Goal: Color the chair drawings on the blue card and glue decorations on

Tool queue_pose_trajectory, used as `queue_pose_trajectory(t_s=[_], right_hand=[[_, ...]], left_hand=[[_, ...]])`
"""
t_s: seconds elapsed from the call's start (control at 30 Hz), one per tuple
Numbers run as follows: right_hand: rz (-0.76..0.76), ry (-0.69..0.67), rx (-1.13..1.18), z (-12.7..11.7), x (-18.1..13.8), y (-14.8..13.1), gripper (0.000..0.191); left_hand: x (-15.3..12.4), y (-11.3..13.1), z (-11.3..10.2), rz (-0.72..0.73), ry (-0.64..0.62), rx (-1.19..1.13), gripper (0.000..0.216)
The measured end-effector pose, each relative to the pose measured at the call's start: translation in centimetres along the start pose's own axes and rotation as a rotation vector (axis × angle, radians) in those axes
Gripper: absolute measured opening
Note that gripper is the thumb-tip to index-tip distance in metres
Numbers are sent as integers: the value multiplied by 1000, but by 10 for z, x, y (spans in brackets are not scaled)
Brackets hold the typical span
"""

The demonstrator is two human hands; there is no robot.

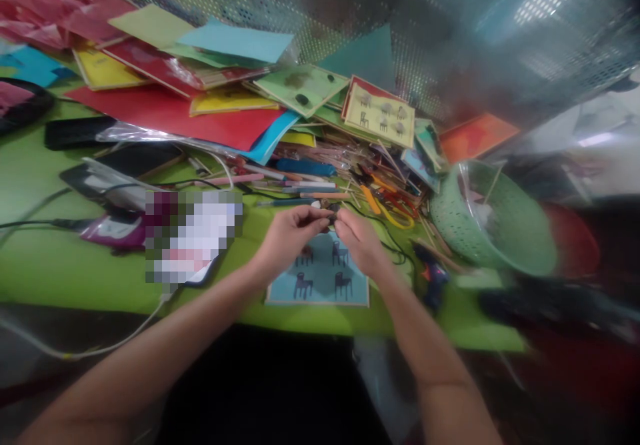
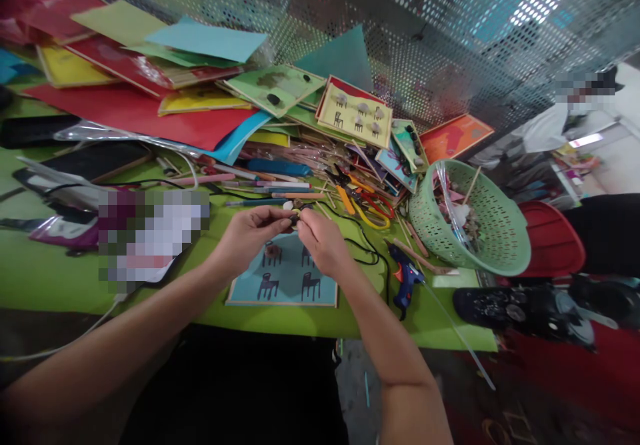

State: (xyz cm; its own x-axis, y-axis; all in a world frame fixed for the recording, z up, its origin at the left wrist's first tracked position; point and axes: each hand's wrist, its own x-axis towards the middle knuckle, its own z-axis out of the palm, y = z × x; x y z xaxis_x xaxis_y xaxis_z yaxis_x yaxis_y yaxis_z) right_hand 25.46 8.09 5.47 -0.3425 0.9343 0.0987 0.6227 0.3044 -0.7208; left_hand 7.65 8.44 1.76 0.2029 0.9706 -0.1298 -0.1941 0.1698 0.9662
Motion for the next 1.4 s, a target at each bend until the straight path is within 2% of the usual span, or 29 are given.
queue_pose_trajectory(t_s=[0.17,0.5,0.8,0.93,1.1,1.2,1.33,1.4], right_hand=[[-15,5,15,-1,-1,-1,30],[-32,29,-95,-1,0,-4,27],[-85,87,-184,0,1,-3,28],[-74,123,-100,0,1,1,27],[-54,245,131,-7,1,10,22],[-61,360,257,-11,3,15,20],[-64,476,415,-13,7,24,22],[-43,514,453,-12,9,29,25]], left_hand=[[2,-2,0,11,-11,-48,31],[2,-4,-1,36,29,28,30],[3,-6,-3,65,-5,61,30],[3,-2,-1,36,-8,30,30],[7,10,-2,22,87,-109,28],[9,16,-12,94,142,85,25],[11,21,-26,275,183,656,20],[11,22,-30,299,211,903,22]])
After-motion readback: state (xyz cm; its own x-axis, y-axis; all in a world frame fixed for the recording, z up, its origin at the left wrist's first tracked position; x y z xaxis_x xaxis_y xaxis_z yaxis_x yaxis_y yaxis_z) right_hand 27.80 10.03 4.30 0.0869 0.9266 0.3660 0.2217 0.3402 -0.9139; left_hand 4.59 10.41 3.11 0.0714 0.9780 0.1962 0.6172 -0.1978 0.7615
